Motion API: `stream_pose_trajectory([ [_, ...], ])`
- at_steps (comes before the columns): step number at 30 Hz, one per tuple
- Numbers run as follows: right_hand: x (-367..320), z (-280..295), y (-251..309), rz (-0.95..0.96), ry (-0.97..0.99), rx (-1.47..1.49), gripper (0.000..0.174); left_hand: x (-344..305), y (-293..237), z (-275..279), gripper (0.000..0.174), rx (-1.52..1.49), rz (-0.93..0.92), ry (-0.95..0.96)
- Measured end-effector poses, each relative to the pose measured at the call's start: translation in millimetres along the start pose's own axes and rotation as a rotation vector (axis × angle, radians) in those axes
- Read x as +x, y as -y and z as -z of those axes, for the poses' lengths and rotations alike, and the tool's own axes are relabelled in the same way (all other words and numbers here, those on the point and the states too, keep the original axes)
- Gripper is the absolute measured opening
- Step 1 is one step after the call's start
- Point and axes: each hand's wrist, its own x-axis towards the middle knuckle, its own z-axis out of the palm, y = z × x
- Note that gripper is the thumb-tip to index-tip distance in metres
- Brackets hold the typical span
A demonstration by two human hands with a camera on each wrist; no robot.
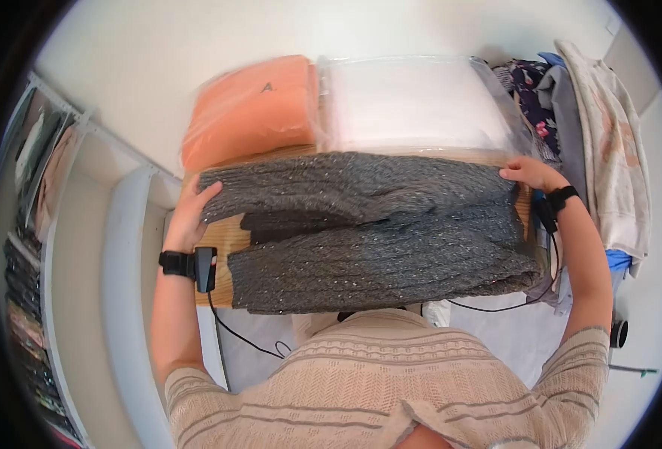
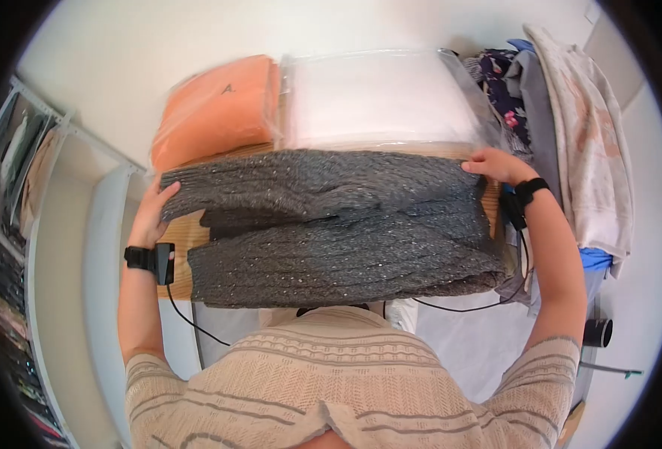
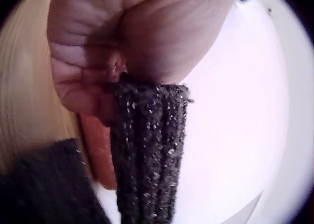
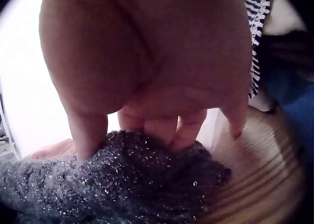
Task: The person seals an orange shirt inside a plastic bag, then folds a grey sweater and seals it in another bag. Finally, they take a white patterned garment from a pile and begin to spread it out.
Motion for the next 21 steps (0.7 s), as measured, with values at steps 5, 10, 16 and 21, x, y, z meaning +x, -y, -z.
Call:
stream_pose_trajectory([
  [5, 8, -3, -5, 0.0, 0.01, 0.01, 0.031, -2, 16, 6, 0.058, 0.813, 0.337, -0.032],
  [10, -8, -8, -2, 0.035, -0.053, 0.042, 0.03, -26, 4, -24, 0.058, 1.176, -0.43, 0.038],
  [16, -53, -38, 96, 0.579, -0.468, -0.396, 0.037, -40, 1, -66, 0.054, 1.149, -0.262, 0.534],
  [21, -65, -76, 148, 0.706, -0.209, -0.333, 0.055, -32, 12, -73, 0.056, 1.26, -0.288, 0.555],
])
